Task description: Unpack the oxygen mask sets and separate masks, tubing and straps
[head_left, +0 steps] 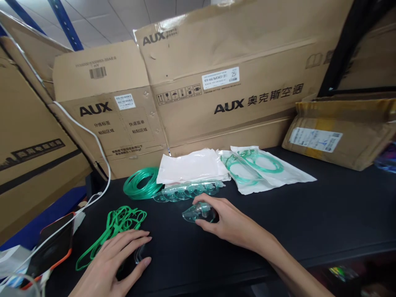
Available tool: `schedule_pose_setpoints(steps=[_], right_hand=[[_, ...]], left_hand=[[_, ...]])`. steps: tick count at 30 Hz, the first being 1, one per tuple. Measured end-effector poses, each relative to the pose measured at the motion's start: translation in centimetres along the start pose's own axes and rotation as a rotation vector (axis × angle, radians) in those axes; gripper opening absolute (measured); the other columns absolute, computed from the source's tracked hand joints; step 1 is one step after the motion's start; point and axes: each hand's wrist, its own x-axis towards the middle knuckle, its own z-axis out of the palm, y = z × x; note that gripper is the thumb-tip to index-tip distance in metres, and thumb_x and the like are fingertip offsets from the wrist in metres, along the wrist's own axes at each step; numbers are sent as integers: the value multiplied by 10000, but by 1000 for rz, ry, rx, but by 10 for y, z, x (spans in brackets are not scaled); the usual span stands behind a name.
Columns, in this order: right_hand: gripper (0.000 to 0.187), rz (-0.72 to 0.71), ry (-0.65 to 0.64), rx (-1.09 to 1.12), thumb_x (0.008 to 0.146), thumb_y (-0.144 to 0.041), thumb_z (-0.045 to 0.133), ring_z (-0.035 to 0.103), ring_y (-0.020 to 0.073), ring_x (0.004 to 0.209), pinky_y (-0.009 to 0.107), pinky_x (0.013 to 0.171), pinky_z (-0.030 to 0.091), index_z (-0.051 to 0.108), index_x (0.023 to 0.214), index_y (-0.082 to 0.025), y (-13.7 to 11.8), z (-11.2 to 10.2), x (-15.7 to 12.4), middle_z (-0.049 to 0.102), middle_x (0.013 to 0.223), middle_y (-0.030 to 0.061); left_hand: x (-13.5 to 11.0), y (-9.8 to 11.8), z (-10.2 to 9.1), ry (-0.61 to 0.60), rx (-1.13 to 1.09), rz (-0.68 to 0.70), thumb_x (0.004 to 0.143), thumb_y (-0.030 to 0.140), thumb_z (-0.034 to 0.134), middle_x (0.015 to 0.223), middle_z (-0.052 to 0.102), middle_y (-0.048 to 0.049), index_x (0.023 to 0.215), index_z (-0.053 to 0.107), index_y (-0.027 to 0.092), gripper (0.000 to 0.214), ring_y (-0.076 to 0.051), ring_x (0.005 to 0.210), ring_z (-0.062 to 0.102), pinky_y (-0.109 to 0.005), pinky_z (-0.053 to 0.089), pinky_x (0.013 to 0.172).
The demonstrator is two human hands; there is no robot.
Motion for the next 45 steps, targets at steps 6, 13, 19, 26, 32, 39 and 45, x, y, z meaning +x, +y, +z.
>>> schedule_pose_setpoints(steps=[6,13,19,26,32,39,45], right_hand=[[277,-124,91,-24,900,-324,700,649,184,907,290,831,514,601,1158,-303,1,-29,4,680,1079,-11],[259,-184,272,-181,887,-414,658,649,286,1114,455,995,487,583,1077,-254,24,-83,31,696,1141,76],[310,-155,240,-273,869,-460,639,697,309,1097,473,978,528,628,1110,-265,44,-75,39,747,1147,90],[411,-129,220,-334,867,-527,645,691,377,1125,526,982,521,676,1175,-256,59,-74,43,751,1213,114],[368,-214,144,-328,893,-518,649,705,334,1115,466,1006,531,730,1135,-253,54,-67,46,767,1179,103],[344,-228,122,-367,956,-438,587,688,328,1140,491,1024,519,748,1177,-232,55,-67,46,745,1210,128],[350,-234,179,-430,965,-376,567,692,310,1111,482,987,537,723,1247,-238,61,-55,44,715,1229,120]], left_hand=[[61,40,1,60,-188,-77,1007,431,606,1310,698,0,1257,670,348,271,-257,1220,650,-437,554,1042],[178,78,14,114,-388,-5,1016,259,618,1192,728,-52,1220,699,209,226,-242,1150,634,-410,498,1046],[195,78,53,113,-416,3,992,252,663,1139,736,-50,1183,732,197,211,-245,1100,631,-397,504,979],[190,71,60,117,-452,26,995,255,661,1174,731,-37,1188,729,184,217,-226,1119,607,-361,476,1017],[191,68,62,135,-441,13,994,262,664,1147,742,-40,1178,734,179,213,-240,1089,617,-376,494,984],[189,66,61,139,-452,32,987,241,675,1150,741,-30,1157,729,176,190,-223,1089,620,-349,489,981],[189,68,65,141,-451,16,1008,230,640,1162,724,-36,1174,712,199,183,-247,1110,608,-394,476,972]])
